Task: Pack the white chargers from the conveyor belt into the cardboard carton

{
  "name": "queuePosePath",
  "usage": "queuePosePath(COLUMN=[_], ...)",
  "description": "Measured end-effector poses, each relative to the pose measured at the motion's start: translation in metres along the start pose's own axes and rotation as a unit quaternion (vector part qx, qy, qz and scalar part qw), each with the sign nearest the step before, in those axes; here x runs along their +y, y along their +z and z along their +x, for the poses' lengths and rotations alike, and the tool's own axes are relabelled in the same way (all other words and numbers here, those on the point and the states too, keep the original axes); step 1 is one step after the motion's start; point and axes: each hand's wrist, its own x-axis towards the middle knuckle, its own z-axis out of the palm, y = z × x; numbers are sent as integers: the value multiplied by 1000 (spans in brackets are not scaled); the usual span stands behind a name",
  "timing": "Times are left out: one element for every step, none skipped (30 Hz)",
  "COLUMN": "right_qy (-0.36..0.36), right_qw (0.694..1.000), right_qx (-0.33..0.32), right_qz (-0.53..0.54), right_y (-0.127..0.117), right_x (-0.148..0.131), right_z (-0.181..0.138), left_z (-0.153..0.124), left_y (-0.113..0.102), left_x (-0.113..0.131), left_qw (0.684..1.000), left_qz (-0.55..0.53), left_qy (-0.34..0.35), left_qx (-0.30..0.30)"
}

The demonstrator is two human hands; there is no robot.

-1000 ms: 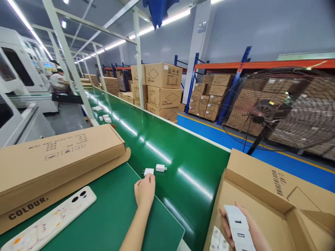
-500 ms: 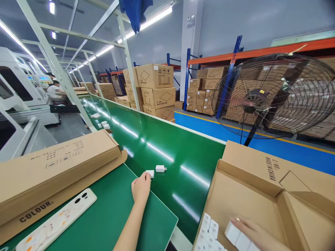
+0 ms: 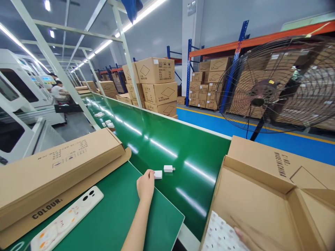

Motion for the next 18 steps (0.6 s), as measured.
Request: queuePosePath(right_qy=[-1, -8, -24, -51, -89, -130, -166, -179, -189, -193, -193, -192, -191, -193, -199, -210, -224, -239], right_qw=[999, 997, 994, 991, 986, 978, 969, 965, 962, 960, 959, 958, 956, 953, 950, 946, 941, 936], right_qx=[35, 64, 87, 97, 100, 105, 104, 105, 101, 96, 93, 89, 86, 83, 77, 67, 51, 32], right_qz=[-23, -43, -61, -78, -100, -123, -150, -161, -169, -177, -185, -195, -205, -216, -228, -239, -249, -258], right_y=[-3, -6, -7, -5, -1, 5, 15, 27, 39, 52, 64, 75, 83, 89, 93, 94, 94, 93], right_x=[-4, -11, -21, -34, -47, -62, -75, -87, -97, -104, -110, -114, -116, -118, -119, -119, -118, -117], right_z=[8, 19, 31, 46, 63, 82, 102, 122, 141, 160, 178, 193, 206, 215, 222, 225, 226, 224], left_z=[1, 2, 3, 3, 4, 5, 5, 6, 6, 6, 7, 7, 7, 7, 6, 6, 6, 5], left_y=[1, 2, 3, 4, 4, 4, 4, 4, 4, 4, 4, 3, 4, 4, 4, 4, 4, 4], left_x=[-3, -5, -8, -10, -12, -13, -14, -14, -15, -15, -15, -15, -15, -15, -15, -15, -14, -14], left_qw=[1000, 999, 997, 995, 993, 992, 991, 991, 991, 991, 992, 992, 992, 993, 993, 993, 994, 994], left_qz=[-19, -40, -62, -82, -99, -110, -116, -119, -118, -116, -113, -111, -107, -104, -100, -97, -94, -90], left_qy=[-12, -25, -35, -42, -44, -45, -46, -48, -50, -53, -55, -57, -58, -58, -56, -53, -48, -45], left_qx=[7, 14, 22, 30, 37, 41, 42, 39, 33, 29, 26, 25, 25, 27, 29, 32, 35, 38])
